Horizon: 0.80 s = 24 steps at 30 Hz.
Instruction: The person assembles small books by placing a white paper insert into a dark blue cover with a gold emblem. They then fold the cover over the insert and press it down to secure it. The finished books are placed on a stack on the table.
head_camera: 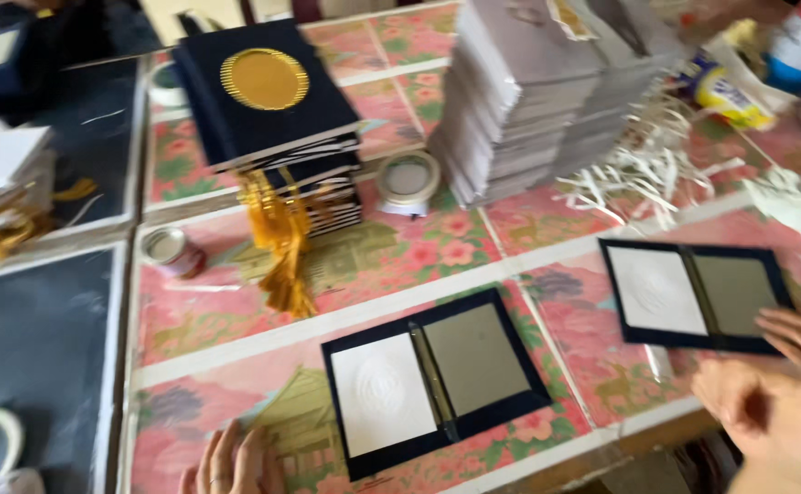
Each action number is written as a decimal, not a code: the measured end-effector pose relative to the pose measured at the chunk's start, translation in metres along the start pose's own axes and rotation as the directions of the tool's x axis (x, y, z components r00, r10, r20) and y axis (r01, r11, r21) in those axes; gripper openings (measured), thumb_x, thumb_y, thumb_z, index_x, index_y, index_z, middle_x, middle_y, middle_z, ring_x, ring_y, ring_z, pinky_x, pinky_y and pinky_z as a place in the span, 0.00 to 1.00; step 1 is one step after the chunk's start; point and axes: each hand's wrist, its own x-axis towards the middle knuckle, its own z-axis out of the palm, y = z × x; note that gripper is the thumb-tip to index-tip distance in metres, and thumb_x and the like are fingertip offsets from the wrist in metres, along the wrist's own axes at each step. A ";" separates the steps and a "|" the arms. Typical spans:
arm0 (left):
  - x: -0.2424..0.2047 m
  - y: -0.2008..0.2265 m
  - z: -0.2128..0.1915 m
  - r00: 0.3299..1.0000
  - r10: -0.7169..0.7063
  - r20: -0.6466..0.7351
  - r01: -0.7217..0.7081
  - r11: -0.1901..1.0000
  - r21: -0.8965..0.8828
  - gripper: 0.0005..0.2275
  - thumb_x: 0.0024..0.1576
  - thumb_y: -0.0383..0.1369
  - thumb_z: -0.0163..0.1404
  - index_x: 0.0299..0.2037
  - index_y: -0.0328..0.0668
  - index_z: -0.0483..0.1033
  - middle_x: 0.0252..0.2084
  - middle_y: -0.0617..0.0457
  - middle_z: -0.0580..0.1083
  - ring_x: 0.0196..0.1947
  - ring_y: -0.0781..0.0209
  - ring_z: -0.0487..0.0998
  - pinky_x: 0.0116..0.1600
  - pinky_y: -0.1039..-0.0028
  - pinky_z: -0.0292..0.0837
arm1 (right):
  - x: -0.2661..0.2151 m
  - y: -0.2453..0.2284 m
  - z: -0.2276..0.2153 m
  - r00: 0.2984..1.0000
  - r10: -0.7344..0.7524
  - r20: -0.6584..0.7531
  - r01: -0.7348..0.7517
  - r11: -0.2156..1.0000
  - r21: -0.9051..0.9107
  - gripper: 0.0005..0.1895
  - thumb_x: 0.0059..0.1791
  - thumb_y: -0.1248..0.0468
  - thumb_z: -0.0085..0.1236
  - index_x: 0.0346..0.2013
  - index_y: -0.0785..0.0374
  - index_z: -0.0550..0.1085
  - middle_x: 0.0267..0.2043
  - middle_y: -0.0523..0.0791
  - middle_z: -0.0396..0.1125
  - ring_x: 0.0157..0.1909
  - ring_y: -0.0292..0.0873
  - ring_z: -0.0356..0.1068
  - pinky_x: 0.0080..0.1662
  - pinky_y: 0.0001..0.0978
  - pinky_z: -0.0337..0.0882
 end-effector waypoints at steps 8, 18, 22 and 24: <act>0.014 0.020 -0.022 0.993 -0.051 0.107 0.036 0.989 0.142 0.09 0.52 0.38 0.46 0.40 0.60 0.76 0.53 0.56 0.74 0.53 0.59 0.74 0.64 0.60 0.55 | -0.147 0.092 0.136 0.861 0.345 0.375 -0.357 -0.117 0.927 0.34 0.57 0.44 0.39 0.49 0.76 0.73 0.19 0.54 0.68 0.13 0.46 0.59 0.21 0.34 0.58; -0.001 0.004 -0.001 0.999 -0.040 -0.001 0.040 0.997 0.067 0.08 0.50 0.40 0.47 0.38 0.60 0.77 0.49 0.56 0.76 0.51 0.58 0.75 0.63 0.59 0.56 | -0.135 0.063 0.157 0.860 0.450 0.242 -0.196 -0.147 0.970 0.22 0.54 0.55 0.45 0.44 0.76 0.72 0.16 0.54 0.62 0.14 0.41 0.58 0.19 0.26 0.52; 0.009 -0.028 0.009 0.987 0.157 0.035 -0.160 0.982 0.101 0.08 0.52 0.39 0.44 0.35 0.57 0.76 0.44 0.56 0.76 0.42 0.54 0.76 0.48 0.65 0.70 | -0.091 -0.003 0.155 0.613 0.721 0.323 -0.249 -0.211 0.945 0.13 0.53 0.62 0.46 0.39 0.70 0.74 0.27 0.46 0.66 0.25 0.37 0.59 0.24 0.25 0.52; -0.007 -0.079 0.048 0.666 -0.182 0.724 -0.204 0.889 0.410 0.19 0.41 0.62 0.42 0.45 0.98 0.63 0.46 0.82 0.68 0.45 0.69 0.78 0.54 0.70 0.74 | -0.064 -0.029 0.146 0.967 0.248 0.061 -0.236 0.773 0.589 0.35 0.20 0.81 0.60 0.39 0.56 0.76 0.27 0.37 0.65 0.23 0.31 0.61 0.27 0.18 0.63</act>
